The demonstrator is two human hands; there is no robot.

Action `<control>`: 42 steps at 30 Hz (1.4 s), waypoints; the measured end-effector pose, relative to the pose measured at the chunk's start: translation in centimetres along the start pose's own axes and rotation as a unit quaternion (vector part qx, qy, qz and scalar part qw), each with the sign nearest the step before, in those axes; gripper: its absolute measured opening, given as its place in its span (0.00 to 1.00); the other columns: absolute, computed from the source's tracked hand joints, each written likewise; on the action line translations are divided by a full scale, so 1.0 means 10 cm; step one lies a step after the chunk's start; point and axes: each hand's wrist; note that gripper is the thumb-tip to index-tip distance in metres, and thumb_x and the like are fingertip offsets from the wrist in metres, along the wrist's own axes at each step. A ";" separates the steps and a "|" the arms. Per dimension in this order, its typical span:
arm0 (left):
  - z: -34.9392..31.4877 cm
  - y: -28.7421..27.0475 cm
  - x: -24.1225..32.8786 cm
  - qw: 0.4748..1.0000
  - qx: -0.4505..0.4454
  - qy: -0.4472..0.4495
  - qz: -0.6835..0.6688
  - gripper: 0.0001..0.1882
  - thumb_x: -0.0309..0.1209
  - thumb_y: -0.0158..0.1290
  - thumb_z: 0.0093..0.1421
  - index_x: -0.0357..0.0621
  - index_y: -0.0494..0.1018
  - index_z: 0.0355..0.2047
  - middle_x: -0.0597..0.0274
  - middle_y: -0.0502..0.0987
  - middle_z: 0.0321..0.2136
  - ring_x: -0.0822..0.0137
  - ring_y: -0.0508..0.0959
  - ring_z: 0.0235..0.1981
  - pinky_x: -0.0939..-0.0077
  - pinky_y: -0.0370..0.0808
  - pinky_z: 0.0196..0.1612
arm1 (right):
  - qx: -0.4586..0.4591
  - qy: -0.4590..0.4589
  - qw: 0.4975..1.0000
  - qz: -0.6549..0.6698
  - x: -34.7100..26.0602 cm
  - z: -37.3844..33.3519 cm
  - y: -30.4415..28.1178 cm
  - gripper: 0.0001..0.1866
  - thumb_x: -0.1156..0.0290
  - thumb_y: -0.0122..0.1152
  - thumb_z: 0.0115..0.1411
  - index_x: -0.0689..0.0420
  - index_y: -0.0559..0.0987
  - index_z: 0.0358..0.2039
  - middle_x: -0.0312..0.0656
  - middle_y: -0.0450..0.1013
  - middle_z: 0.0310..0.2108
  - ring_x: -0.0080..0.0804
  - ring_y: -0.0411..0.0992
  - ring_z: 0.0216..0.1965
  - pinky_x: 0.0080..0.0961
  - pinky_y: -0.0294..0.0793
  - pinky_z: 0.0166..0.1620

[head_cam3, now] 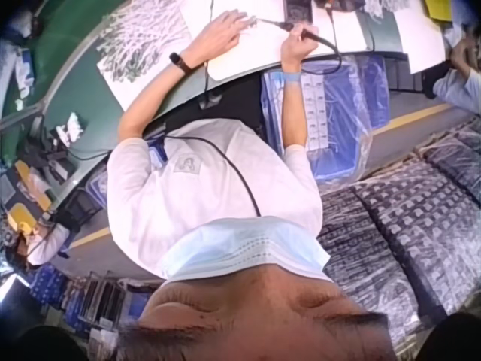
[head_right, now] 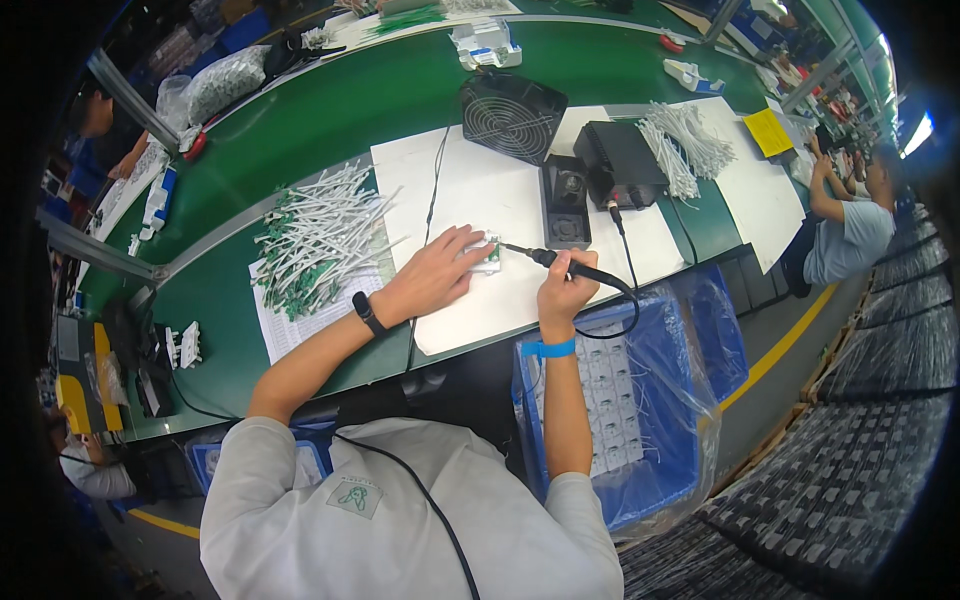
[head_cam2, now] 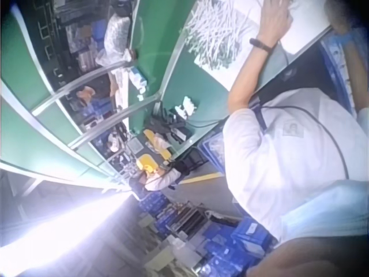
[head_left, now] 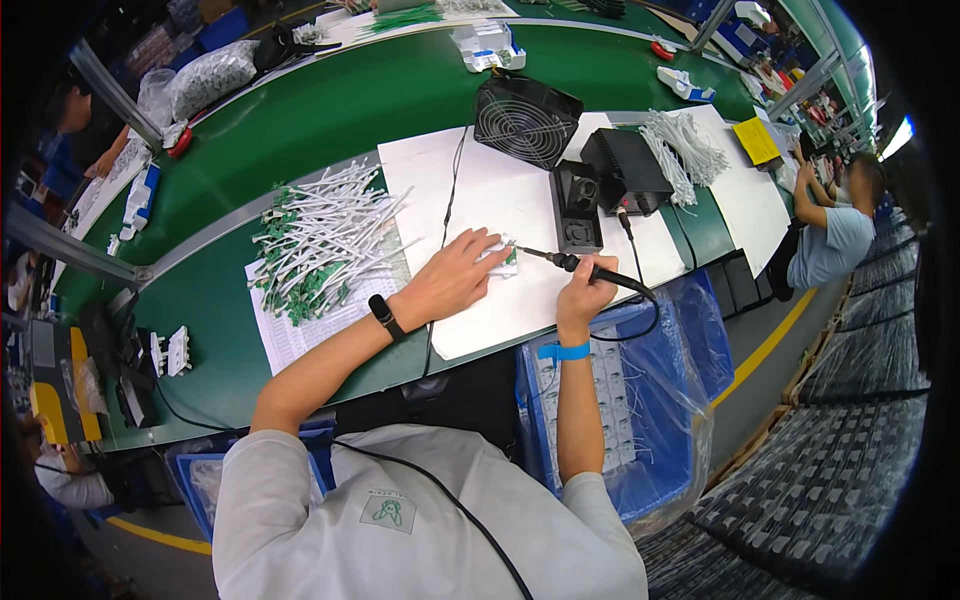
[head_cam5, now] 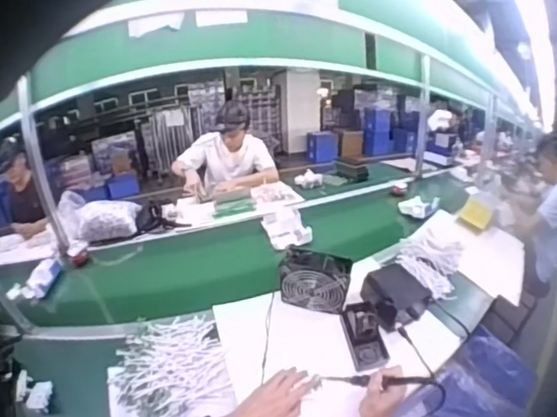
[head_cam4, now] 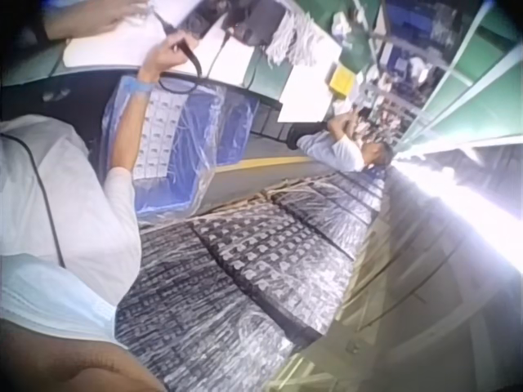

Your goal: The person attaches wired circuit boards to white plastic housings and solders them using a soldering iron. The person then takes plastic housings from a bag inside a blue bin onto the table and solders more wired circuit boards to the housings.

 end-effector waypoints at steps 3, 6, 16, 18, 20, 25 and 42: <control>0.01 0.01 0.00 1.000 0.001 -0.003 -0.011 0.27 0.25 0.55 0.57 0.41 0.69 0.59 0.49 0.70 0.58 0.47 0.68 0.61 0.57 0.69 0.63 | -0.003 0.004 1.000 0.015 0.01 0.02 0.00 0.08 0.74 0.52 0.68 0.60 0.68 0.31 0.34 0.65 0.26 0.19 0.62 0.28 0.19 0.64 0.32; 0.01 0.03 -0.02 1.000 0.009 0.000 -0.017 0.26 0.25 0.55 0.57 0.41 0.70 0.59 0.49 0.70 0.58 0.47 0.68 0.61 0.57 0.69 0.63 | -0.032 0.024 0.999 0.002 -0.01 0.05 0.00 0.08 0.74 0.52 0.69 0.60 0.68 0.31 0.33 0.65 0.26 0.18 0.60 0.27 0.19 0.61 0.31; 0.10 -0.13 -0.15 0.993 -0.058 -0.029 -0.101 0.25 0.20 0.50 0.59 0.44 0.70 0.59 0.51 0.69 0.61 0.48 0.64 0.67 0.59 0.68 0.66 | 0.009 0.026 0.998 0.063 0.01 -0.01 -0.04 0.07 0.73 0.50 0.68 0.60 0.68 0.31 0.35 0.65 0.27 0.19 0.60 0.28 0.18 0.62 0.33; 0.12 -0.17 -0.16 0.990 -0.063 -0.038 -0.119 0.24 0.20 0.49 0.61 0.45 0.71 0.58 0.51 0.69 0.61 0.48 0.64 0.67 0.59 0.68 0.66 | -0.003 0.025 0.998 0.059 -0.01 0.01 -0.05 0.07 0.73 0.51 0.67 0.60 0.68 0.31 0.36 0.66 0.27 0.21 0.61 0.29 0.20 0.63 0.34; 0.16 -0.20 -0.17 0.988 -0.075 -0.036 -0.133 0.23 0.20 0.48 0.63 0.45 0.71 0.59 0.52 0.69 0.62 0.48 0.64 0.67 0.59 0.69 0.65 | -0.015 0.006 0.998 0.066 0.00 0.02 -0.06 0.07 0.73 0.52 0.66 0.60 0.68 0.30 0.37 0.66 0.26 0.22 0.62 0.29 0.21 0.64 0.35; 0.19 -0.22 -0.16 0.986 -0.085 -0.044 -0.135 0.22 0.21 0.48 0.64 0.46 0.71 0.59 0.52 0.69 0.62 0.49 0.65 0.67 0.59 0.70 0.64 | -0.037 0.018 0.996 0.075 -0.04 0.03 -0.06 0.08 0.73 0.52 0.66 0.59 0.67 0.30 0.38 0.67 0.26 0.22 0.62 0.28 0.21 0.64 0.34; 0.18 -0.18 -0.20 0.988 -0.070 -0.037 -0.134 0.22 0.20 0.48 0.63 0.44 0.71 0.58 0.51 0.69 0.62 0.48 0.65 0.66 0.58 0.70 0.64 | -0.061 0.001 0.996 0.071 0.00 0.03 -0.06 0.07 0.74 0.52 0.66 0.59 0.67 0.30 0.37 0.65 0.25 0.21 0.61 0.28 0.21 0.63 0.33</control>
Point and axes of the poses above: each hand's wrist, its own z-axis towards the middle knuckle, its own y-axis out of the palm, x = y × z
